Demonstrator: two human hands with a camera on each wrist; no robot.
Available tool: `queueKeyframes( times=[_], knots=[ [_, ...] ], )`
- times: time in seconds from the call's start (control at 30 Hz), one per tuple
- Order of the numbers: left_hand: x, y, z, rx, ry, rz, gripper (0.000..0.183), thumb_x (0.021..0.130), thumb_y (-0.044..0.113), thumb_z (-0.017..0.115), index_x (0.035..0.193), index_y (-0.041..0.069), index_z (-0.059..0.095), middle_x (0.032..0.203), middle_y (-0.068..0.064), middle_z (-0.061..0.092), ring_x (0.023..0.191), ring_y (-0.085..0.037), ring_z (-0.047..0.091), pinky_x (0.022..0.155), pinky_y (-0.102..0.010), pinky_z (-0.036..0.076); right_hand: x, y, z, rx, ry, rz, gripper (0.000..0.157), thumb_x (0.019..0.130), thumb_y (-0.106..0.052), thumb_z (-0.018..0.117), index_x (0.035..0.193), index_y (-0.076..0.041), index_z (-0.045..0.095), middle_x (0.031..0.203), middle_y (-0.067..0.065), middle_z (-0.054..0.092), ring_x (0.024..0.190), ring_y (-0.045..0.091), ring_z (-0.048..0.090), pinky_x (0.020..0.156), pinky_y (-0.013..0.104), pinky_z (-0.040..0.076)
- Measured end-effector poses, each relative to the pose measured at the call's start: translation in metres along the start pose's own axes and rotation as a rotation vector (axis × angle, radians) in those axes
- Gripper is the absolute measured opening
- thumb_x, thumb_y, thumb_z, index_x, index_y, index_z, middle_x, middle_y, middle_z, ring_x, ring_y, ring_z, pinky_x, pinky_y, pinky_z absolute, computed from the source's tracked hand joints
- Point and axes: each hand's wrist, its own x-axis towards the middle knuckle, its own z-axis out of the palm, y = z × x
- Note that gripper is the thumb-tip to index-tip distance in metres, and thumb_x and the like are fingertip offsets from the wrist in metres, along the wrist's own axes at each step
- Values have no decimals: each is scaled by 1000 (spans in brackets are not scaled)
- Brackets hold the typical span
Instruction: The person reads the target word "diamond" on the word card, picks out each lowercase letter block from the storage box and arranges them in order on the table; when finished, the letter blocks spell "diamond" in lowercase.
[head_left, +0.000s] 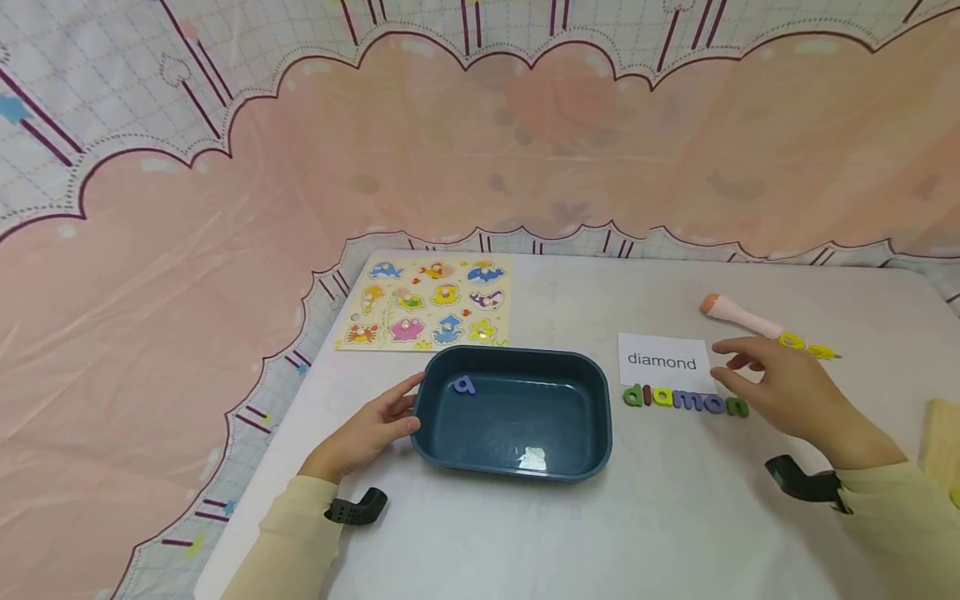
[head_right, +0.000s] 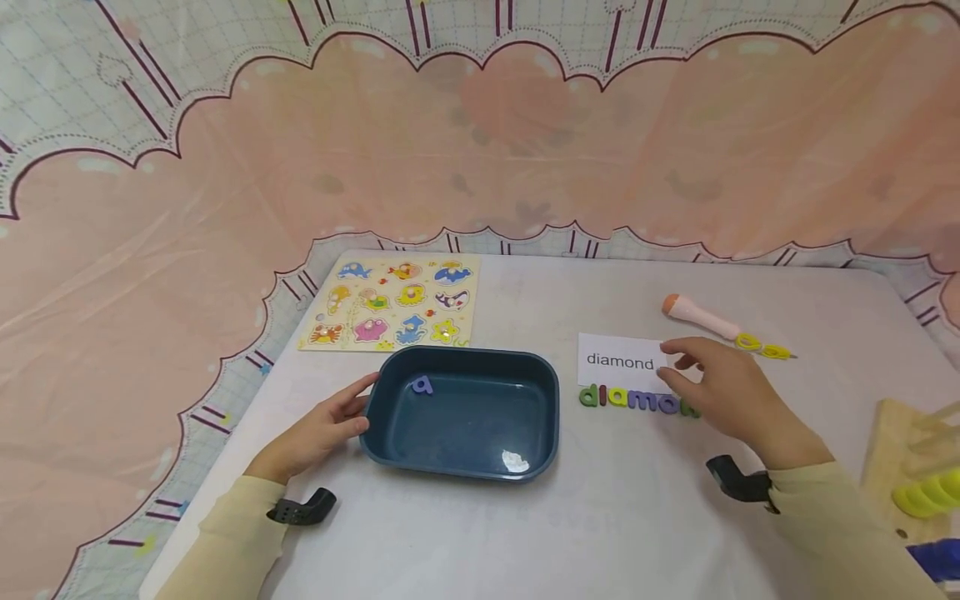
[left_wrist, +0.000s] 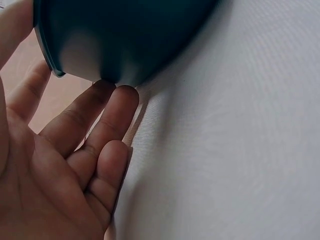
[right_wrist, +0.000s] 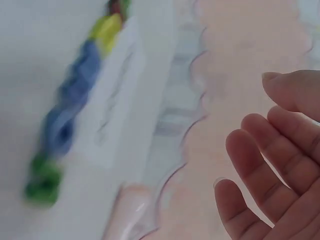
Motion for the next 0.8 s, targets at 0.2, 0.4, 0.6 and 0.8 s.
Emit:
queueKeyframes(
  times=[0.2, 0.4, 0.6, 0.8],
  knots=[
    [0, 2, 0, 2, -7, 4, 73, 100, 27, 63, 161, 17, 23, 155, -28, 34, 141, -43, 36, 110, -57, 33, 15, -30, 4, 47, 56, -149, 35, 88, -16, 77, 119, 1, 69, 106, 16, 70, 94, 35, 64, 78, 57, 53],
    [0, 2, -1, -1, -11, 9, 73, 100, 26, 63, 161, 16, 23, 156, -28, 32, 143, -44, 32, 110, -57, 33, 28, -52, 10, 53, 43, -225, 33, 89, -15, 76, 118, 0, 69, 106, 12, 72, 92, 31, 66, 78, 52, 56],
    [-1, 1, -2, -5, -7, 5, 74, 100, 26, 64, 161, 17, 23, 155, -28, 33, 142, -44, 33, 110, -57, 33, 41, -72, 17, 92, 15, -285, 33, 89, -13, 77, 119, -1, 69, 111, 13, 71, 94, 28, 66, 81, 51, 56],
    [-2, 2, -1, -9, -2, 1, 73, 100, 25, 64, 161, 16, 23, 155, -28, 34, 141, -44, 35, 110, -57, 33, 50, -88, 23, 117, 1, -312, 32, 89, -11, 76, 119, -2, 69, 109, 10, 71, 94, 26, 66, 81, 50, 57]
  ],
)
